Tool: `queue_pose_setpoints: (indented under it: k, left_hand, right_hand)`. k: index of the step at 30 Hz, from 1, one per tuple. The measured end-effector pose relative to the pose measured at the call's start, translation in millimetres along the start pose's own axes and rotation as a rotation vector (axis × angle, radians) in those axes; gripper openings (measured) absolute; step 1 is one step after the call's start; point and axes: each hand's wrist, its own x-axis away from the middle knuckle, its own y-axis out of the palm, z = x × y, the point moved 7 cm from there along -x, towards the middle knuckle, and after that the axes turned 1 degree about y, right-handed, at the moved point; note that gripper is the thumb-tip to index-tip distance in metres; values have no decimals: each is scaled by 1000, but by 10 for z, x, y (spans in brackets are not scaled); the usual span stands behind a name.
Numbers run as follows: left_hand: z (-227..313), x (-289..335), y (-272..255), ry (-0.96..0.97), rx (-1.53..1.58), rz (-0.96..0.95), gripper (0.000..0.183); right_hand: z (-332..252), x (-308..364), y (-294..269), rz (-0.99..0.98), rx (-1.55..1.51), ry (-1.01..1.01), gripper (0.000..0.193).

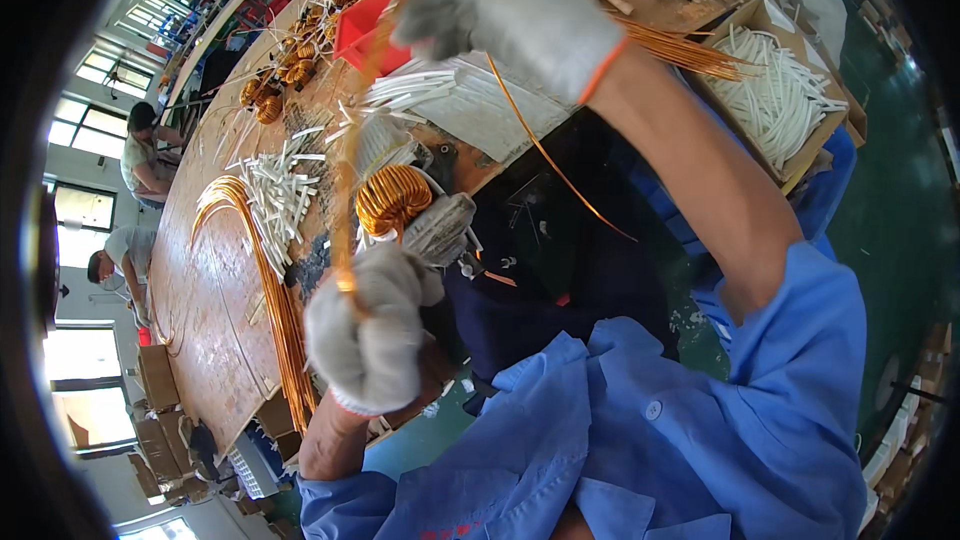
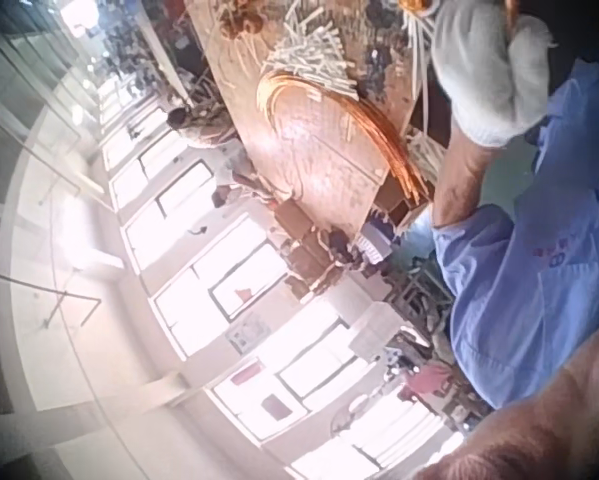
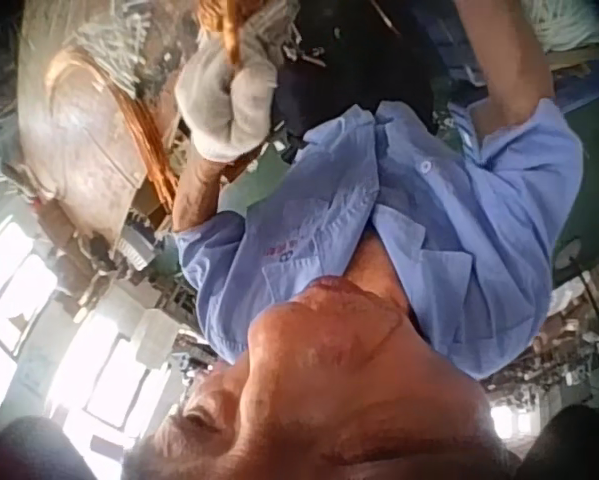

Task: Manually insulating and binding copper coils with white tape and plastic sleeves on a workshop table.

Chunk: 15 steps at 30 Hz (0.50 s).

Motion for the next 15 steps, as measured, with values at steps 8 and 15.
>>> queue_pose_setpoints:
  k: [8,15]
  left_hand:
    - [-29,-235,-753,31,-591,349,60]
    - [-398,-688,-876,80,-704,313,71]
  right_hand:
    - [310,-406,891,-63,942,-296,32]
    - [995,-703,1022,-288,1232,-570,37]
